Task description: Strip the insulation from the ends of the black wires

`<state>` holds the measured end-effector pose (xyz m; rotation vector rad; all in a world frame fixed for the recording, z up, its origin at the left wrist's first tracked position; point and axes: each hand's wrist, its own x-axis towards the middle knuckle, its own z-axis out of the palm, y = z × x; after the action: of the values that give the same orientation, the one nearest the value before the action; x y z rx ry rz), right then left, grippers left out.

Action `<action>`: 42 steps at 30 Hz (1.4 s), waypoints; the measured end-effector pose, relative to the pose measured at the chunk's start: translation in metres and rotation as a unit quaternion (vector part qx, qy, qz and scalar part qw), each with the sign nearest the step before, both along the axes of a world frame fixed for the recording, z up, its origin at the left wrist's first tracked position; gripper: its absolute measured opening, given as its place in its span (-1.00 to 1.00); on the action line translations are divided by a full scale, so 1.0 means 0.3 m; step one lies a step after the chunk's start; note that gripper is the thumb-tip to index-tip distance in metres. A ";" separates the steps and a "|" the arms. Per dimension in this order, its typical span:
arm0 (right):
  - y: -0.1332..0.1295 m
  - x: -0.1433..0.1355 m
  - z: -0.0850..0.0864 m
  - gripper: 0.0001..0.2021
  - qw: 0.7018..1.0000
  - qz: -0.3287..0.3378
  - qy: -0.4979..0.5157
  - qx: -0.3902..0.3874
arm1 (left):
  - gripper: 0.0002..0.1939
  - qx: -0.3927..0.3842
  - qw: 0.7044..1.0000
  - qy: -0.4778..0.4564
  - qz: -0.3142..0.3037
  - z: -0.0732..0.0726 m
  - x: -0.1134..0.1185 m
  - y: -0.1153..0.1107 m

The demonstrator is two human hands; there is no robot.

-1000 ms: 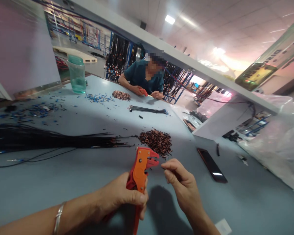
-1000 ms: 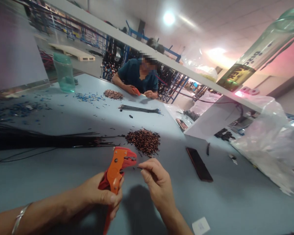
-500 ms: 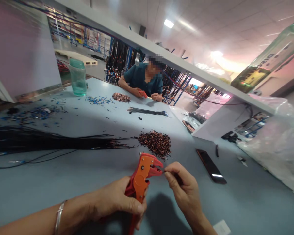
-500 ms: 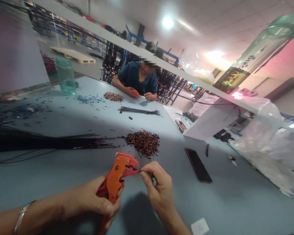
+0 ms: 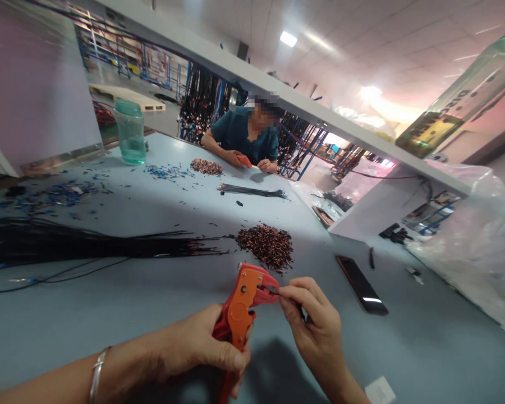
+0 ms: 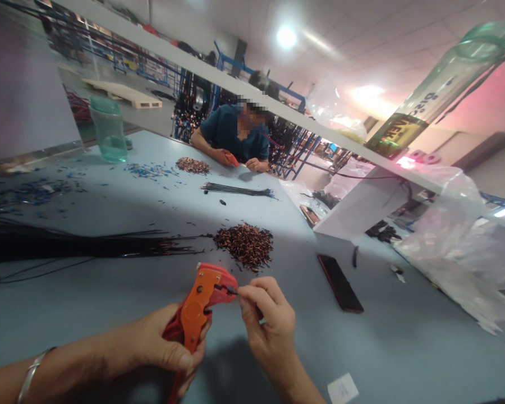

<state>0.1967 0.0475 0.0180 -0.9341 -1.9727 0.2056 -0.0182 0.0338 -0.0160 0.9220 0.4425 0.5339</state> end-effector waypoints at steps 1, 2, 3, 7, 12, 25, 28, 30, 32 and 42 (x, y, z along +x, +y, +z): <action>0.000 0.000 -0.001 -0.83 1.000 -0.005 -0.006 0.010 | -0.75 0.000 1.000 -0.004 -0.001 -0.002 0.000 0.000; 0.000 0.000 -0.002 -0.83 1.000 -0.008 -0.011 0.016 | -0.76 -0.001 1.000 -0.006 -0.002 -0.004 0.000 0.001; 0.000 0.000 -0.002 -0.83 1.000 -0.009 -0.013 0.019 | -0.77 -0.002 1.000 -0.007 -0.004 -0.005 0.000 0.001; -0.005 -0.002 0.005 -0.86 1.000 -0.017 -0.008 0.023 | -0.79 -0.003 1.000 -0.003 -0.006 0.000 0.000 0.003; -0.013 -0.007 0.012 -0.85 0.999 -0.020 -0.016 0.043 | -0.77 -0.003 1.000 -0.003 -0.003 0.011 0.002 -0.002; -0.021 -0.009 0.011 -0.83 0.996 -0.030 -0.055 0.067 | -0.77 0.017 1.000 0.015 0.001 0.020 0.007 -0.003; -0.019 -0.007 0.010 -0.82 0.996 -0.028 -0.054 0.071 | -0.74 0.015 1.000 0.022 0.016 0.029 0.012 -0.008; -0.019 -0.006 0.010 -0.83 0.996 -0.025 -0.054 0.070 | -0.72 0.013 0.999 0.026 0.019 0.036 0.016 -0.010; -0.019 -0.006 0.012 -0.83 0.996 -0.022 -0.055 0.071 | -0.71 0.015 0.999 0.031 0.019 0.040 0.019 -0.011; -0.020 -0.011 0.021 -0.83 0.996 -0.026 -0.049 0.070 | -0.64 0.033 0.999 0.025 0.020 0.032 0.024 -0.014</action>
<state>0.1935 0.0416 0.0242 -0.9182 -2.0221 -0.0080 -0.0112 0.0295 -0.0065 0.9934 0.4909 0.5652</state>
